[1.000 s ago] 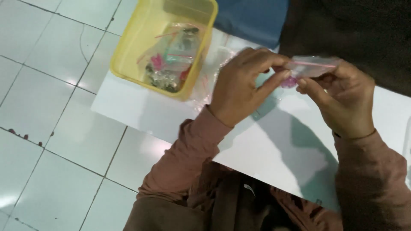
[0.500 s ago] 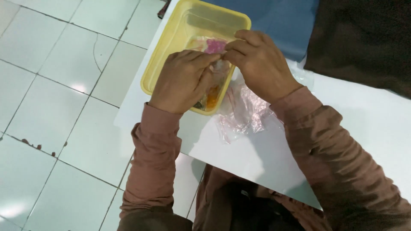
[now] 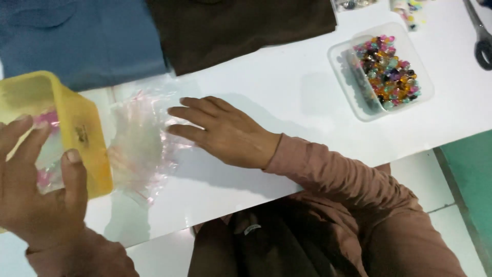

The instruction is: Sorting small colored beads and placing them into individual small plastic zip-lock bags.

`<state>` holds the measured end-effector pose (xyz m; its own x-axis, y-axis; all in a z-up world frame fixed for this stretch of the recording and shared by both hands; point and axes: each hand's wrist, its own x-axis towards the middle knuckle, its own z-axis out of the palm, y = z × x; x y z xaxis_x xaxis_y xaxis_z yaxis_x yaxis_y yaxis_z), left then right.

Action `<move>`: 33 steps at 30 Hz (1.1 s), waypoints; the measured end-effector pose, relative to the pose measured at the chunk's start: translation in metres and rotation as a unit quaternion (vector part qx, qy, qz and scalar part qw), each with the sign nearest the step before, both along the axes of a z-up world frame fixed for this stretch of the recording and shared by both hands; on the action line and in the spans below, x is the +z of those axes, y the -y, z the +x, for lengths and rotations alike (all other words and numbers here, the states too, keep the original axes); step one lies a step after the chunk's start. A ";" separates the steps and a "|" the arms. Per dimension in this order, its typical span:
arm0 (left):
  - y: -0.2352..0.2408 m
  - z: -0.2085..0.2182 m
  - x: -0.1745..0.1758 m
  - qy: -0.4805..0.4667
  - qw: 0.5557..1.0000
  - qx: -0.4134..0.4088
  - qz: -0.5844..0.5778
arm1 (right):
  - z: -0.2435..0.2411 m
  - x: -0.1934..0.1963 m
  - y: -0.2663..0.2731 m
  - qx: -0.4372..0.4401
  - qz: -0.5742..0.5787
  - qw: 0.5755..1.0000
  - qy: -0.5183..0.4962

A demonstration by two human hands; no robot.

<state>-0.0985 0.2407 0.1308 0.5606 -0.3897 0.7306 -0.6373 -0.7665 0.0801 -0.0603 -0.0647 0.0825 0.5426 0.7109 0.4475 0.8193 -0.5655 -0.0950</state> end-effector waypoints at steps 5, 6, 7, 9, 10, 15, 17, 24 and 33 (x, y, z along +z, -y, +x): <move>0.135 0.036 0.000 0.009 0.993 -0.115 -0.002 | -0.027 0.006 0.144 -0.106 0.012 0.993 -0.045; 0.170 0.036 0.003 -0.034 0.986 -0.161 -0.016 | -0.034 0.010 0.173 -0.144 0.018 0.987 -0.063; 0.197 0.041 -0.003 -0.032 0.985 -0.167 -0.016 | -0.041 0.015 0.199 -0.150 0.018 0.987 -0.061; 0.253 0.049 -0.016 -0.100 0.952 -0.287 -0.045 | -0.056 0.026 0.250 -0.226 0.043 0.971 -0.062; 0.282 0.054 -0.022 -0.101 0.950 -0.293 -0.044 | -0.062 0.027 0.274 -0.232 0.044 0.970 -0.063; 0.422 0.077 -0.079 -0.243 0.886 -0.393 -0.023 | -0.077 0.021 0.347 -0.366 -0.021 0.916 -0.163; 0.470 0.080 -0.098 -0.234 0.904 -0.356 0.025 | -0.069 0.011 0.352 -0.344 -0.024 0.927 -0.149; 0.537 0.105 -0.133 -0.237 0.933 -0.212 0.171 | -0.029 -0.049 0.379 -0.370 -0.077 0.915 -0.139; 0.502 0.108 -0.091 -0.464 0.827 -0.315 -0.029 | -0.047 0.007 0.372 -0.320 0.203 0.891 -0.248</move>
